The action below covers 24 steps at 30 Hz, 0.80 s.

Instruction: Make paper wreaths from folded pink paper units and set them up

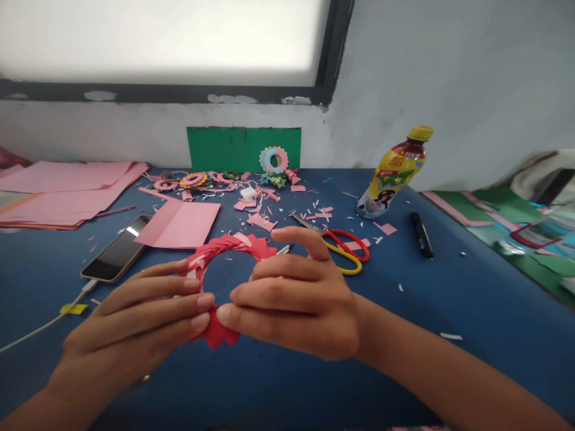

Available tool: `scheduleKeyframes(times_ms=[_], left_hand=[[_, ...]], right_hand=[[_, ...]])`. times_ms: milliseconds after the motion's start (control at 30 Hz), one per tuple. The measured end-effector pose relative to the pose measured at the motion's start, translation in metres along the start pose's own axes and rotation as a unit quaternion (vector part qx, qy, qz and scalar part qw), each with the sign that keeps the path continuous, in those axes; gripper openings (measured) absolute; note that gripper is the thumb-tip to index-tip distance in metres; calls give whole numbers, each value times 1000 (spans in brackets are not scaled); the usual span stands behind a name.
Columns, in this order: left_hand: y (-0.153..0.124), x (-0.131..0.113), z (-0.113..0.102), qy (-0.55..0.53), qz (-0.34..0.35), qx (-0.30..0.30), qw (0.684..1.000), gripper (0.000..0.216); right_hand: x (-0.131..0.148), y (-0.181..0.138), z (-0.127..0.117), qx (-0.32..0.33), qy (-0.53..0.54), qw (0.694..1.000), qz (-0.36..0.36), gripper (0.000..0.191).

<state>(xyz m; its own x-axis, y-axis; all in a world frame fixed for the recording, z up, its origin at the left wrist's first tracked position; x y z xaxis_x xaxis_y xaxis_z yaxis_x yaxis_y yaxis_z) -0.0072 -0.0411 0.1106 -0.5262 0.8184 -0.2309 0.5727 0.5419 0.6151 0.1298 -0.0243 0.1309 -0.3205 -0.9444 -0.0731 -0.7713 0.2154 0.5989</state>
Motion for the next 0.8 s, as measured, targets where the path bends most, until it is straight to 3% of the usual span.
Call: scheduleKeyframes(times_ms=[133, 267, 333, 467, 600, 800], left_hand=[[2, 5, 1, -12, -14, -5, 1000, 28], [5, 10, 3, -23, 8, -68, 997, 28], [6, 23, 6, -54, -48, -99, 993, 29], [3, 56, 20, -165, -227, -104, 954, 23], [-2, 71, 33, -245, -317, -75, 913, 19], [-5, 77, 41, -292, -382, -62, 875, 16]], right_hand=[[-1, 0, 3, -22, 11, 1000, 7, 18], [-15, -1, 13, -14, 57, 997, 53, 13], [-29, -1, 24, 20, 115, 986, 116, 12], [-56, -9, 57, 126, 269, 914, 278, 23], [-69, -21, 78, 161, 402, 817, 381, 32], [-69, -24, 84, 167, 449, 781, 400, 33]])
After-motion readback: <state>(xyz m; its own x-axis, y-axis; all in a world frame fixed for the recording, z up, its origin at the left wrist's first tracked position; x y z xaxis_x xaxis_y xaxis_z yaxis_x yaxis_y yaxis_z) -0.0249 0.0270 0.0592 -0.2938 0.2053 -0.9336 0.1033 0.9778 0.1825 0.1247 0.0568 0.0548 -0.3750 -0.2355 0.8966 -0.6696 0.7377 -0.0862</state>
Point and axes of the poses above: each hand's wrist, its own y-axis towards the middle knuckle, its own z-axis out of the palm, x = y × z, the point moved 7 cm from there along y, towards the middle knuckle, and after that the axes turned 11 degrees about x, right-handed, at the moved point
